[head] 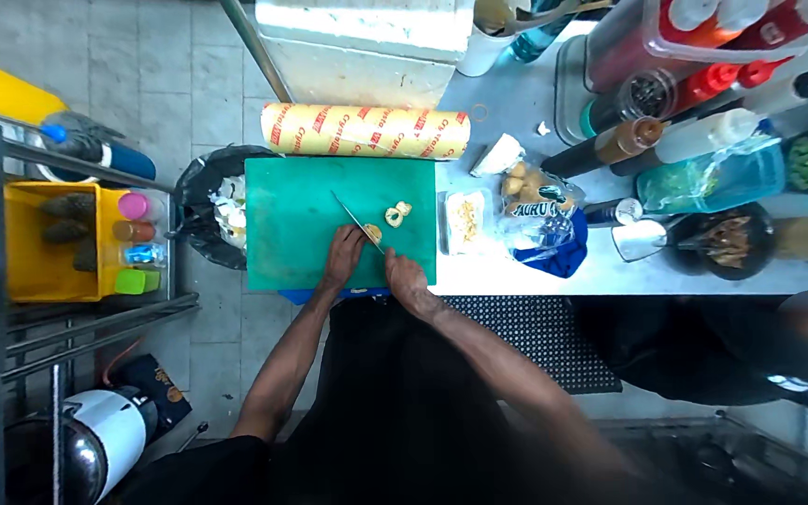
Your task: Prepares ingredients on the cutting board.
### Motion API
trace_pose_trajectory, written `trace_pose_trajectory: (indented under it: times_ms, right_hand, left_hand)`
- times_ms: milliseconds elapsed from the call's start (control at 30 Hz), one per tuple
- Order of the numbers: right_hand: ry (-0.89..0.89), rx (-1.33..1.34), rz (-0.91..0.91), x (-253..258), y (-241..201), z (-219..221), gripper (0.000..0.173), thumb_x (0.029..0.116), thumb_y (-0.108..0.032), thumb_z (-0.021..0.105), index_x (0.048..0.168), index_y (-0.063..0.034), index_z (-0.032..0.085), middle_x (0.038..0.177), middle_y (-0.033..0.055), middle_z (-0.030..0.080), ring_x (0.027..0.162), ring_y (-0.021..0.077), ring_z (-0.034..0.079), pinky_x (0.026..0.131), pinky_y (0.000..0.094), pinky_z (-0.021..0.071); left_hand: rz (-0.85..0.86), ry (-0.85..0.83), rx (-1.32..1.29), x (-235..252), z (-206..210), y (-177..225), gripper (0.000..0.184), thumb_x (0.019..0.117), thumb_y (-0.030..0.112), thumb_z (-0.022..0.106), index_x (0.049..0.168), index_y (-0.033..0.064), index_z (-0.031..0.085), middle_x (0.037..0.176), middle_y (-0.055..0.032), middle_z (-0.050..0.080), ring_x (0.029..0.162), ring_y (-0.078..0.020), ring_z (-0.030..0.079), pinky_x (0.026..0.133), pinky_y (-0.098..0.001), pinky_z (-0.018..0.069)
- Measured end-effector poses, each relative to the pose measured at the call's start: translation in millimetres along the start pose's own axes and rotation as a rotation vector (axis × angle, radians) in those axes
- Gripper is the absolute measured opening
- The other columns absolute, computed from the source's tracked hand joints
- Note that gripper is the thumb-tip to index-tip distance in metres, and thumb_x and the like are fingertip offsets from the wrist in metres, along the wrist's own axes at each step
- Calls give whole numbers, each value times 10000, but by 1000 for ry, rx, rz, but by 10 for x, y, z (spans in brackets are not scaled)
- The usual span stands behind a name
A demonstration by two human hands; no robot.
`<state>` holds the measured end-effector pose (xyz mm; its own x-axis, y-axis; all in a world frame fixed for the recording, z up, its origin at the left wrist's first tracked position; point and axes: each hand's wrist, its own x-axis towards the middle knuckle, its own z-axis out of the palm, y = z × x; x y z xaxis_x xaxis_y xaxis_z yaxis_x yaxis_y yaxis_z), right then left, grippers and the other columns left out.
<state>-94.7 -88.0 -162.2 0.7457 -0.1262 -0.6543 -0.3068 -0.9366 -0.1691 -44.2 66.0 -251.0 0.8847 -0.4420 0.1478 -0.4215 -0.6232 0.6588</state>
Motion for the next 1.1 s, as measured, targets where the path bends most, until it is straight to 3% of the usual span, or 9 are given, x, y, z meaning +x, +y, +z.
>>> trace_pose_trajectory:
  times_ms: [67, 167, 367, 533, 800, 967, 1100]
  right_hand:
    - [86, 4, -37, 163, 63, 201, 232, 1062, -165, 484, 1269, -82, 547, 924, 196, 700, 861, 406, 724, 677, 540, 587]
    - [103, 11, -63, 133, 70, 158, 216, 1057, -149, 499, 1253, -75, 551, 905, 198, 696, 841, 410, 724, 655, 542, 585]
    - [-47, -28, 13, -198, -48, -219, 251, 1042, -138, 516, 1279, -64, 550, 994, 206, 694, 925, 406, 718, 710, 544, 590]
    - [109, -11, -30, 147, 18, 244, 210, 1062, -157, 475, 1232, -73, 564, 903, 190, 703, 860, 398, 730, 675, 534, 592]
    - [-23, -26, 4, -89, -7, -91, 249, 1062, -201, 484, 1270, -88, 559, 982, 199, 696, 905, 404, 720, 691, 544, 588]
    - [103, 7, -42, 161, -11, 236, 220, 1068, -192, 469, 1224, -74, 570, 889, 187, 697, 832, 397, 726, 650, 535, 588]
    - [35, 33, -65, 245, 39, 107, 304, 1103, -274, 393, 1266, -81, 561, 985, 213, 698, 919, 418, 720, 717, 562, 586]
  left_hand:
    - [0, 5, -6, -33, -15, 2, 183, 1030, 101, 591, 1135, -2, 701, 1246, -183, 646, 1220, -319, 612, 1073, -432, 497]
    - [9, 6, -16, -81, -102, 88, 188, 1026, 68, 586, 1160, -3, 697, 1275, -185, 638, 1229, -319, 608, 1074, -424, 496]
    - [33, 12, 17, -69, -141, 78, 146, 1021, 95, 609, 1104, 12, 696, 1218, -173, 652, 1203, -318, 614, 1061, -423, 501]
    - [16, 20, -1, -92, -108, 57, 162, 1018, 66, 599, 1127, 7, 704, 1235, -175, 653, 1222, -319, 606, 1079, -427, 489]
    - [62, 14, 6, -114, -154, 46, 166, 1030, 78, 587, 1134, 11, 697, 1218, -169, 657, 1203, -311, 615, 1069, -414, 495]
    - [10, 45, 6, -43, -5, -27, 173, 1026, 62, 577, 1099, -16, 713, 1187, -181, 679, 1186, -317, 631, 1075, -414, 492]
    - [68, 6, 21, -68, -192, 88, 164, 1022, 75, 597, 1117, 12, 716, 1214, -172, 672, 1192, -314, 630, 1065, -412, 502]
